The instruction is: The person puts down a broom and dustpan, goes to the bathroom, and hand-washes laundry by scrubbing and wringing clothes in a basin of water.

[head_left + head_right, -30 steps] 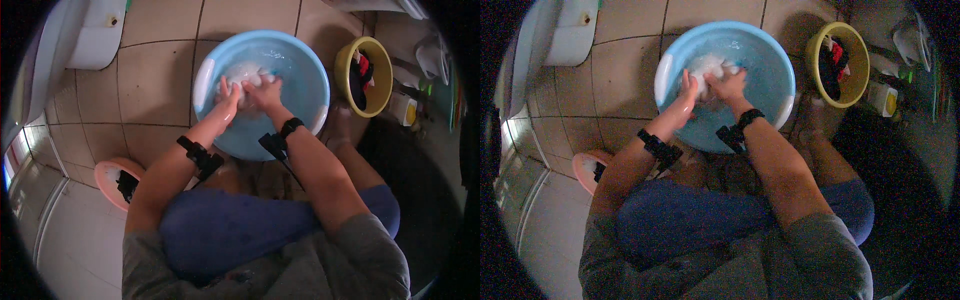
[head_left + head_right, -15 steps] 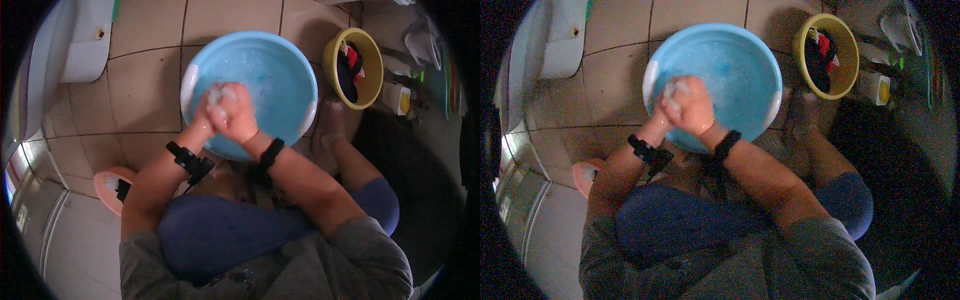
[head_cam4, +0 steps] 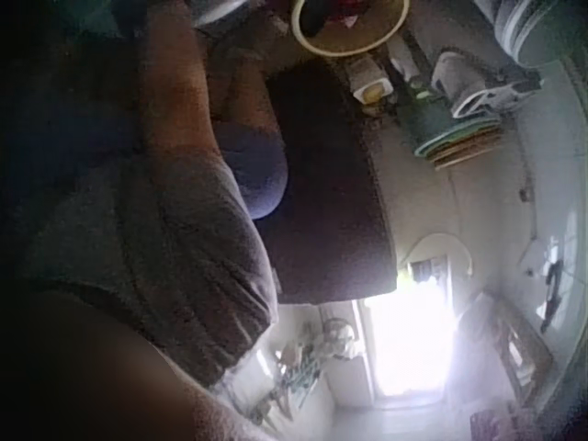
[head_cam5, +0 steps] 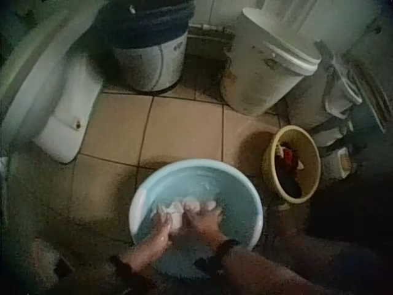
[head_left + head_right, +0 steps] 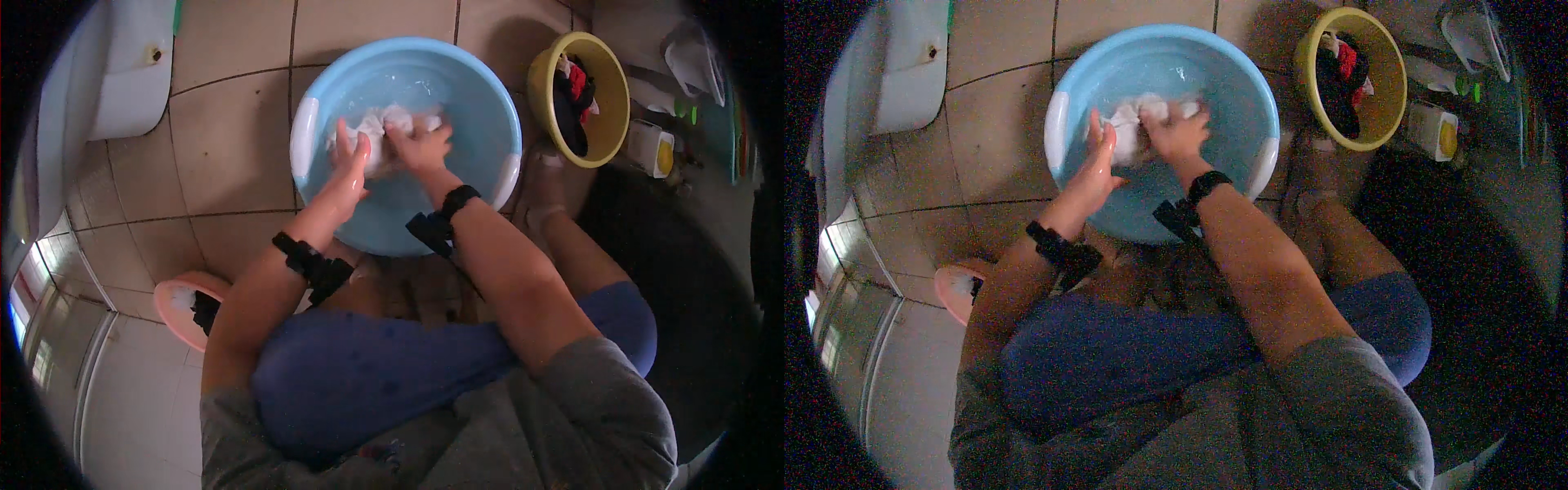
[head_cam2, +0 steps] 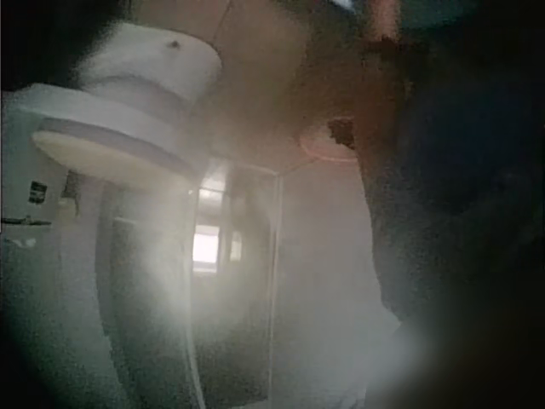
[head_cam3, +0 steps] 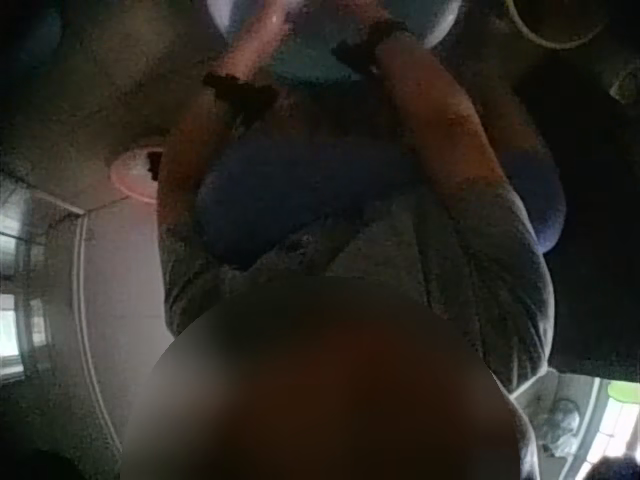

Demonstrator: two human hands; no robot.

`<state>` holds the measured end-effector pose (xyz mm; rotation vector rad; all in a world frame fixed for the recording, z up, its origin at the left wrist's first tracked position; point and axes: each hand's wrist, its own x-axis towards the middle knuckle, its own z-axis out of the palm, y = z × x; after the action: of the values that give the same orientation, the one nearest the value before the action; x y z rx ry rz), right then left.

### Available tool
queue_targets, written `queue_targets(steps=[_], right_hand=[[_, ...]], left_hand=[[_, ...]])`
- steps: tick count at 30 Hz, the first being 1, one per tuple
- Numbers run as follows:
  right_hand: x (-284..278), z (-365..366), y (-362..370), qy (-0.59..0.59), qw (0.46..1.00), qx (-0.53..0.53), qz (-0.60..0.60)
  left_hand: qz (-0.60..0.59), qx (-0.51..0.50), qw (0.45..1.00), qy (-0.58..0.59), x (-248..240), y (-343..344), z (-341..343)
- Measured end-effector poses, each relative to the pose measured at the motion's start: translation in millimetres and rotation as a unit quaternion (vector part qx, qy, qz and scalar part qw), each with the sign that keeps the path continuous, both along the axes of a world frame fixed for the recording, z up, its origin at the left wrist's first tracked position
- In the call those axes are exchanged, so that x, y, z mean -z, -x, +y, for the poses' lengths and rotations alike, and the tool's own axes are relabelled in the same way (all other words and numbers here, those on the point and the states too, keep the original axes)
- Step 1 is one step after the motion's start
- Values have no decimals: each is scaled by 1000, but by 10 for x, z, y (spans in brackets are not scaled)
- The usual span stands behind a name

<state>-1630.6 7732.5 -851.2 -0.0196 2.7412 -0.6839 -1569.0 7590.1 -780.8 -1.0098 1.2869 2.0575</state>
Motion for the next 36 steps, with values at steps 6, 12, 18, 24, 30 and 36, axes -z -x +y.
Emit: queue_targets(steps=[6,12,18,24,30,36], right_hand=[[-889,-415,-409,355,930,-53,-82],[-1316,-540,-497,308,933,-138,129],[-866,-221,34,287,939,-181,61],[-727,138,328,43,990,-130,43],[-263,30,158,-95,989,-103,45],[-728,-215,-166,404,891,11,-204]], left_hand=[[-6,-165,973,-160,345,1,-237],[88,-131,956,-247,185,28,-238],[19,-17,998,49,-146,72,-58],[100,1,995,16,-217,-75,23],[-14,35,998,45,-115,82,-161],[-33,-40,993,-102,57,218,-321]])
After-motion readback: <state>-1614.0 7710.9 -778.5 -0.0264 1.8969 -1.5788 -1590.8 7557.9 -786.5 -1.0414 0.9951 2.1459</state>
